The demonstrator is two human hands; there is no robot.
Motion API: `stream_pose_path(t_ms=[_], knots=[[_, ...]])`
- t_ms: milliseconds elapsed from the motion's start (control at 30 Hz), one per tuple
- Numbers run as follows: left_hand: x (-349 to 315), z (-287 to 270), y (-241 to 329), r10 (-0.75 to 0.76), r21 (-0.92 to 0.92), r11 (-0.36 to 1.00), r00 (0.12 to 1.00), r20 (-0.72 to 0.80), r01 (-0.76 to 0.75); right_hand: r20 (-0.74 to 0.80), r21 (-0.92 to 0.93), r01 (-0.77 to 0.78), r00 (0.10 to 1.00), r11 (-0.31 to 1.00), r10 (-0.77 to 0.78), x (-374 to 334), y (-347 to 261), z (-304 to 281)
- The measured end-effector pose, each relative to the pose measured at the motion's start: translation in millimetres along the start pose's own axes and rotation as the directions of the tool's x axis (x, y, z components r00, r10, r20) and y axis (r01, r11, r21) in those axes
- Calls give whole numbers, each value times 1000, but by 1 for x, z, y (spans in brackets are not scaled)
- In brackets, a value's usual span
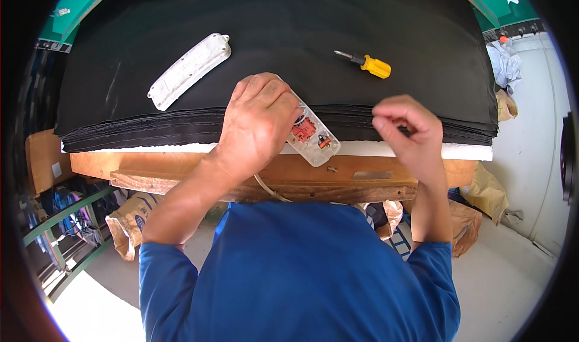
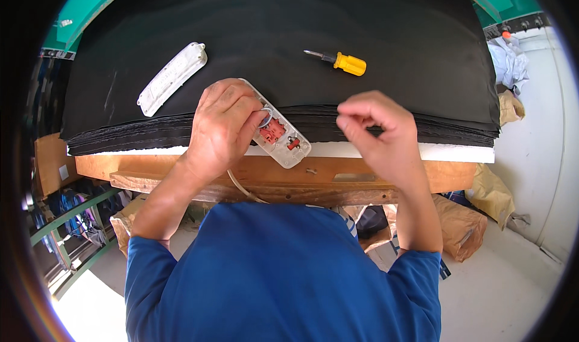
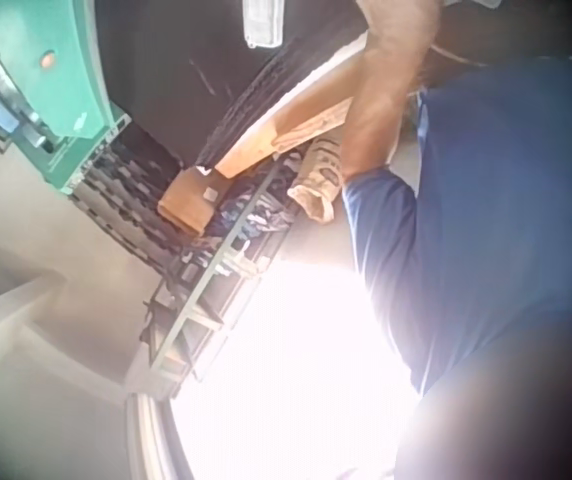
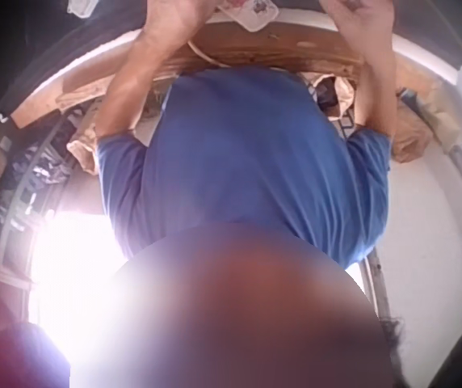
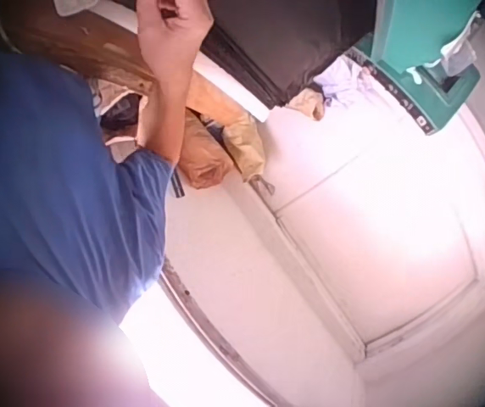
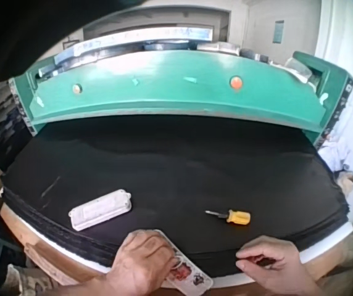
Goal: Assembling an electrical power strip by connecting internal components and wires.
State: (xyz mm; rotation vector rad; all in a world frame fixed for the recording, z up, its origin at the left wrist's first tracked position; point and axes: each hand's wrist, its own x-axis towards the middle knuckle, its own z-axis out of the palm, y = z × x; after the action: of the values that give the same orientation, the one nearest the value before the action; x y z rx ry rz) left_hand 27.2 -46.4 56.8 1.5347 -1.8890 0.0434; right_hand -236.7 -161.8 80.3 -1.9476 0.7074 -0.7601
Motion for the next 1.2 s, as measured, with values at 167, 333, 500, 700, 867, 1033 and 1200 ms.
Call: stream_pose_path(t_ms=[167,333,500,700,867,1033,1200], knots=[[2,-4,-3,-4,-54,999,1000,21,5,152,-18,-208,966,978,208,-21,-6,-8],[5,-11,-8,-46,-136,989,996,81,57,308,-147,-362,868,921,390,-38,-7,-19],[8,-11,-12,-82,-228,968,990,113,107,347,-586,-151,841,796,415,-69,-2,-15],[5,-7,-10,-71,-228,970,995,76,86,388,-748,43,838,662,383,-76,16,-15],[-2,-7,-7,9,-208,978,999,40,-1,451,-702,25,789,712,417,-70,18,-18],[-1,-5,-7,-27,-257,966,1000,15,30,461,-697,97,820,710,340,-73,19,-16],[1,-7,-15,-26,-330,943,998,60,44,478,-704,110,804,702,354,-76,19,-15]])
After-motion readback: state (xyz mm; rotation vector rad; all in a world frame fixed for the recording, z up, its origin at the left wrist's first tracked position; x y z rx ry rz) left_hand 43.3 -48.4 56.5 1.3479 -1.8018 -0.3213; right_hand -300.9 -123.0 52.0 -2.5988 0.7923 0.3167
